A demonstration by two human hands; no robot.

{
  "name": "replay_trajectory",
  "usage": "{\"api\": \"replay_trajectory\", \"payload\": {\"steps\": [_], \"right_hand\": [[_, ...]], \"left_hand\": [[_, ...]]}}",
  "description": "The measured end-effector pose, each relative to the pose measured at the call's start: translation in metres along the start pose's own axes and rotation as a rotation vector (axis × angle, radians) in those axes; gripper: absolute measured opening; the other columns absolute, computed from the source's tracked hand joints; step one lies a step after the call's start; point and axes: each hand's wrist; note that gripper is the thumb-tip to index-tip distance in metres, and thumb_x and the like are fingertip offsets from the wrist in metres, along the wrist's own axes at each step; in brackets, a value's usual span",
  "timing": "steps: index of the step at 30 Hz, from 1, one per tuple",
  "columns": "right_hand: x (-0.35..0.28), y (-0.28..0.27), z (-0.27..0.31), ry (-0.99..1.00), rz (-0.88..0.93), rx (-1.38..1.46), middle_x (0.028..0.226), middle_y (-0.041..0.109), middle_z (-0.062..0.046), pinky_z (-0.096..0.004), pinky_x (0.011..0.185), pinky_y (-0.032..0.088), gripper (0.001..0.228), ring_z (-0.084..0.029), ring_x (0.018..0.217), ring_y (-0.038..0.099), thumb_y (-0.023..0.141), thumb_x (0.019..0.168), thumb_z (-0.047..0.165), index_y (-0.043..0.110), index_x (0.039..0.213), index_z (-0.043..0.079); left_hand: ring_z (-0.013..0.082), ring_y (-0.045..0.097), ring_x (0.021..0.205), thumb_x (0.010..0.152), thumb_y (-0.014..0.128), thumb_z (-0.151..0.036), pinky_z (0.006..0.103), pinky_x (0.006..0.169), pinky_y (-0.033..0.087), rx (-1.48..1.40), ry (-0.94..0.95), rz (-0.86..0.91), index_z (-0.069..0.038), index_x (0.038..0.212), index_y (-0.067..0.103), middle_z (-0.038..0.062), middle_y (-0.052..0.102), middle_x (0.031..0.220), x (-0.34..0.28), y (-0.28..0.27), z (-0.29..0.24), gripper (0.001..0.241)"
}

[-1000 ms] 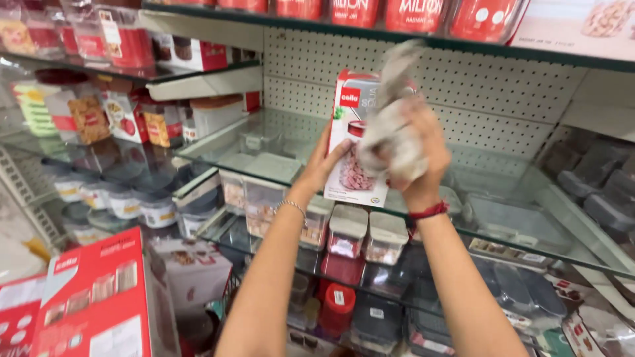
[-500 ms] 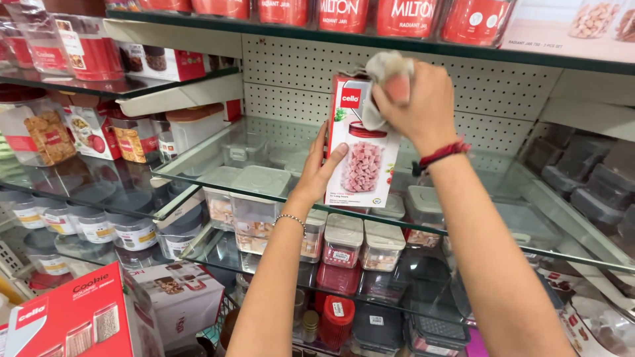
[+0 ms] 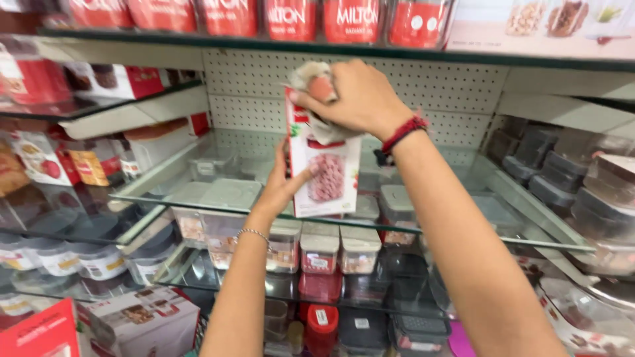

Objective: Organizing and cleaning product boxes and shelves in a convenience store.

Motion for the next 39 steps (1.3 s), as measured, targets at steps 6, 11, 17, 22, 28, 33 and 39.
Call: {"api": "replay_trajectory", "payload": {"steps": [6,11,17,22,28,33,39], "right_hand": [[-0.024,0.005,0.003,0.262,-0.148,0.130,0.085,0.074,-0.018,-0.050,0.070,0.054,0.049,-0.042,0.082,0.070,0.053,0.097,0.057,0.081,0.103,0.017],[-0.074,0.049,0.008,0.030,-0.463,0.054,0.138,0.057,-0.016,-0.050,0.107,0.045,0.048,-0.042,0.131,0.051,0.055,0.096,0.031,0.059,0.139,0.010],[-0.140,0.092,0.012,-0.181,-0.331,-0.044,0.159,0.039,-0.015,-0.065,0.121,0.018,0.071,-0.042,0.153,0.025,0.060,0.086,0.034,0.046,0.152,0.011],[-0.132,0.098,-0.014,-0.171,-0.227,-0.128,0.158,0.040,-0.015,-0.063,0.120,0.018,0.075,-0.042,0.151,0.028,0.064,0.088,0.043,0.045,0.152,0.009],[-0.114,0.117,-0.018,0.162,-0.549,0.002,0.162,0.042,-0.018,-0.052,0.126,0.031,0.071,-0.046,0.154,0.031,0.061,0.099,0.035,0.041,0.157,0.002],[-0.124,0.101,0.009,-0.320,-0.246,0.058,0.159,0.044,-0.017,-0.055,0.125,0.030,0.081,-0.039,0.151,0.037,0.068,0.081,0.031,0.042,0.153,0.006],[-0.132,0.103,0.000,0.025,-0.354,0.236,0.161,0.039,-0.021,-0.048,0.117,0.037,0.087,-0.038,0.146,0.040,0.081,0.082,0.041,0.043,0.153,0.011]], "left_hand": [[0.0258,0.053,0.134,0.083,0.075,-0.042,0.0385,0.113,0.041,0.098,-0.126,-0.006,-0.009,0.160,0.017,0.020,0.053,0.148,-0.006,0.006,-0.027,0.102],[0.0266,0.043,0.145,0.090,0.070,-0.043,0.0374,0.117,0.034,0.141,-0.064,-0.016,-0.009,0.162,0.012,0.019,0.042,0.158,-0.002,0.003,-0.015,0.098],[0.0259,0.043,0.147,0.092,0.064,-0.043,0.0356,0.117,0.035,0.133,-0.001,-0.030,-0.008,0.163,0.012,0.018,0.040,0.161,0.001,0.001,0.014,0.095],[0.0260,0.046,0.145,0.095,0.064,-0.045,0.0352,0.117,0.035,0.110,0.021,-0.051,-0.006,0.163,0.018,0.018,0.044,0.160,-0.007,0.006,-0.009,0.091],[0.0268,0.054,0.136,0.092,0.061,-0.050,0.0352,0.112,0.040,0.113,-0.091,-0.136,-0.010,0.161,0.027,0.019,0.053,0.152,-0.002,0.001,-0.011,0.087],[0.0265,0.051,0.139,0.096,0.051,-0.055,0.0361,0.113,0.041,0.137,-0.044,-0.165,-0.010,0.163,0.020,0.020,0.048,0.155,0.010,-0.005,0.032,0.086],[0.0324,0.055,0.135,0.085,0.059,-0.067,0.0415,0.108,0.045,0.007,-0.189,-0.254,-0.011,0.157,0.022,0.021,0.050,0.149,0.015,-0.001,0.019,0.098]]}}
Point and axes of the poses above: each hand's wrist, its own x-axis towards the middle knuckle, its own y-axis out of the palm, z = x × y
